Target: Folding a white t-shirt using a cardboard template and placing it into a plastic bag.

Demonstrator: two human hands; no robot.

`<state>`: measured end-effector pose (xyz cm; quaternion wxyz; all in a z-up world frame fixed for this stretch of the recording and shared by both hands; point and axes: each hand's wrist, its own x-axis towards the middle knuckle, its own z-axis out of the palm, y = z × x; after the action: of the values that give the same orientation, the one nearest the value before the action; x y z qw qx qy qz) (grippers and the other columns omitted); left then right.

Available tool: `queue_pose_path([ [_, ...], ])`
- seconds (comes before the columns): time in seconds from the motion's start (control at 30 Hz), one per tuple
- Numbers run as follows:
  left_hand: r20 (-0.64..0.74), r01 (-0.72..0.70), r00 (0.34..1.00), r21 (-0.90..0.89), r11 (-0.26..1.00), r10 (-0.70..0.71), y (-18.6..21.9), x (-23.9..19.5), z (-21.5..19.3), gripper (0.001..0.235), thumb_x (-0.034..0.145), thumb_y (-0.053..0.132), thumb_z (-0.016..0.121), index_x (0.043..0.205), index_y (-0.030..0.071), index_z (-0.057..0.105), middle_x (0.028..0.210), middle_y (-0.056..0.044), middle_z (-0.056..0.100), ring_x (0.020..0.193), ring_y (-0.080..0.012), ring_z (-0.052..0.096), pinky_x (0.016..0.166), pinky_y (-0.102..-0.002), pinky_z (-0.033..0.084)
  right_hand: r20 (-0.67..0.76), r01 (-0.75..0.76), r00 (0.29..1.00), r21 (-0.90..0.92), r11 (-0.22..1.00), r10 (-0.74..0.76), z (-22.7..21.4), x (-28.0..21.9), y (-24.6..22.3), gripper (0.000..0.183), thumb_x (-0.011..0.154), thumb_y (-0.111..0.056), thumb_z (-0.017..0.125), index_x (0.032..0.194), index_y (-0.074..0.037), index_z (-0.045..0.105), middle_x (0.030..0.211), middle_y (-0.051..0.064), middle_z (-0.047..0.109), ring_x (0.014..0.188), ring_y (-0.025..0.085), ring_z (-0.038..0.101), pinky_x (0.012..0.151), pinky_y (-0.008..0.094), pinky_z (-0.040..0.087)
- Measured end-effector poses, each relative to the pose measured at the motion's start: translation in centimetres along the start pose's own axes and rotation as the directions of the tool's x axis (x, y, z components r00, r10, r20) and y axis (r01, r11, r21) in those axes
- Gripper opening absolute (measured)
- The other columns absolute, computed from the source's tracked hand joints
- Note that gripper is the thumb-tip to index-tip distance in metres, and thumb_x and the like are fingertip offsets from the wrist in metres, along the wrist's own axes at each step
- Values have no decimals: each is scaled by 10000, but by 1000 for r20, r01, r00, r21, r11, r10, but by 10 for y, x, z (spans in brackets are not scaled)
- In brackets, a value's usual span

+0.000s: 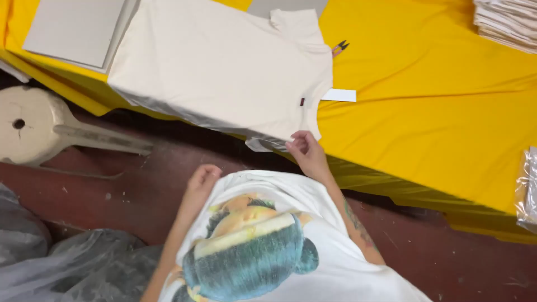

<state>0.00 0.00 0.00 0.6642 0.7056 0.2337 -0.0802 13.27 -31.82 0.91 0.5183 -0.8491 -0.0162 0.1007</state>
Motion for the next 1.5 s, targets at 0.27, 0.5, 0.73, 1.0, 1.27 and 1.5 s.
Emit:
queue_pose_path([
  [0.27,129,232,957,196,953,-259,-4,19,-76,311,1023,325,641,1201,80,709,987,-170,742,865,-261,704,782,-420,564,-296,-213,953,-518,829,60,-5,41,22,781,841,-349,895,1450,-29,526,1325,265,502,1248,435,471,1079,494,405],
  [0.5,268,-41,951,604,796,-155,44,121,-82,347,989,335,675,1285,154,695,1121,-198,744,1106,-415,689,940,-545,524,-375,-249,923,-422,872,83,-8,24,60,406,942,-242,806,1280,-88,641,973,160,714,970,364,667,894,474,507],
  [0.73,65,-328,894,770,548,444,53,260,-189,174,1050,131,731,1185,23,713,1032,-144,654,975,-309,676,821,-368,577,-719,-445,676,-223,867,162,-37,46,60,247,1014,-375,799,1129,-184,693,687,-22,602,624,164,610,587,306,501],
  [1.0,132,-374,900,723,581,416,82,277,-194,186,1084,114,655,1211,-20,675,1217,-191,505,1169,-370,449,989,-500,453,-598,29,798,175,984,83,-5,208,5,555,777,-14,865,1190,-180,533,1122,76,551,791,126,718,818,212,611],
  [1.27,128,-509,670,796,327,731,73,283,-221,121,1011,-66,739,1111,-104,682,1232,-252,542,1112,-441,505,951,-557,498,-601,-178,757,-566,805,-256,35,285,43,266,828,-325,804,961,-169,634,894,41,629,848,301,613,735,474,476],
  [1.5,122,-451,686,844,288,717,69,284,-221,157,995,-57,757,1140,-89,707,1242,-252,554,1116,-431,506,949,-546,515,-958,655,83,260,709,275,-65,274,136,94,851,-93,521,903,-137,586,775,45,582,642,205,576,532,345,480],
])
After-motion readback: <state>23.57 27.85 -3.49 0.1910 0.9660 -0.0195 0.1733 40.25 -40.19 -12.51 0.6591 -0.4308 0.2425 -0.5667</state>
